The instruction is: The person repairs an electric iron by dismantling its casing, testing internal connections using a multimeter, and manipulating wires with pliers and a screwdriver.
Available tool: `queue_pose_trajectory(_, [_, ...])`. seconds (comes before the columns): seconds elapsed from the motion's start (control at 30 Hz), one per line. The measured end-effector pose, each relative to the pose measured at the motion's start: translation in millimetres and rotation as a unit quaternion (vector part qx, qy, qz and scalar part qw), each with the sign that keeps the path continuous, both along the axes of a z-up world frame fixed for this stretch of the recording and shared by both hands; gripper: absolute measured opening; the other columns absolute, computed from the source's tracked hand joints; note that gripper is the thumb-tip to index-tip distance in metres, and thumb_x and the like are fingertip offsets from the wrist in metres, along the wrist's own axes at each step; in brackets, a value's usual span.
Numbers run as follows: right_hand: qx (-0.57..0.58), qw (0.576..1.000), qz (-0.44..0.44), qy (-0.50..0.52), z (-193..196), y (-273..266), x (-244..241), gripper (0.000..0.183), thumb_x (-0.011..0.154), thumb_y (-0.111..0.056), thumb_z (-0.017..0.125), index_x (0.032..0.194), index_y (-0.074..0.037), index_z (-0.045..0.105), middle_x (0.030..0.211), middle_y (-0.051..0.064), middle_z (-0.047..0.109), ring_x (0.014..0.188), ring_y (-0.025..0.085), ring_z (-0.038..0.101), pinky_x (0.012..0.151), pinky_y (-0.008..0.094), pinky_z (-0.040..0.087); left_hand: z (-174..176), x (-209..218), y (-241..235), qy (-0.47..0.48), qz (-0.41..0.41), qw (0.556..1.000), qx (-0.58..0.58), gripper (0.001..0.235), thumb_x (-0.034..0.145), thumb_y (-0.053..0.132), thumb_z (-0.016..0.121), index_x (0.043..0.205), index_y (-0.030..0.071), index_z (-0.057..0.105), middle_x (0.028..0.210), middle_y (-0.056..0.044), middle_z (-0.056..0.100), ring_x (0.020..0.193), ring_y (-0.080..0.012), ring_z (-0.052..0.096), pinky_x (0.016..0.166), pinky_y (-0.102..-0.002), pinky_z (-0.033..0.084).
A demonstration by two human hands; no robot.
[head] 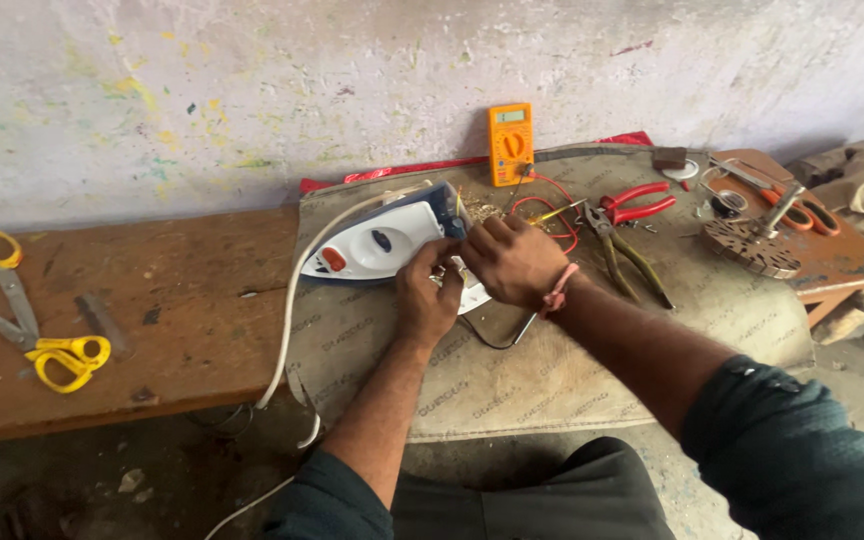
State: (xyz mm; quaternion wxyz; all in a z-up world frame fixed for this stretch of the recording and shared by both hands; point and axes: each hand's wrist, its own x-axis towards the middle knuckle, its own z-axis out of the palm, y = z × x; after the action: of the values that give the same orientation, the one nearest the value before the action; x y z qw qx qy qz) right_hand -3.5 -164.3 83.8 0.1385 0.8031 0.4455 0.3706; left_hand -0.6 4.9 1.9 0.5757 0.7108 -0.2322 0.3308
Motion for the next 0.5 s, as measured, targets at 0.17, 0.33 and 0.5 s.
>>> queue_pose_trajectory(0.17, [0.276,0.942,-0.098,0.166,-30,30,8,0.015,0.087,-0.018,0.064,0.084,-0.003,0.069,0.074,0.015,0.066,0.068,0.034,0.066,0.058,0.046,0.054,1,0,2,0.000,-0.024,1.000,-0.007,0.034,0.085,-0.004,0.055,0.116,-0.001,0.067,0.106,-0.015,0.075,0.091,-0.0282,0.074,0.077,-0.036,0.058])
queue_pose_trajectory(0.33, [0.535,0.743,-0.186,0.357,-45,26,22,0.022,0.090,-0.020,0.066,0.082,-0.002,0.076,0.064,0.018,0.068,0.058,0.027,0.068,0.057,0.040,0.055,0,-2,1,0.016,-0.037,0.999,-0.013,0.033,0.087,-0.004,0.054,0.117,0.000,0.067,0.105,-0.015,0.076,0.090,-0.0267,0.075,0.078,-0.035,0.059])
queue_pose_trajectory(0.5, [0.553,0.656,-0.157,0.490,-49,-20,-9,0.041,0.100,-0.037,0.059,0.089,-0.001,0.074,0.069,0.002,0.070,0.061,0.013,0.063,0.057,0.033,0.053,-2,-2,-1,-0.031,-0.007,1.000,-0.003,0.027,0.090,0.000,0.062,0.117,-0.001,0.065,0.103,-0.014,0.076,0.091,-0.0266,0.075,0.083,-0.037,0.060])
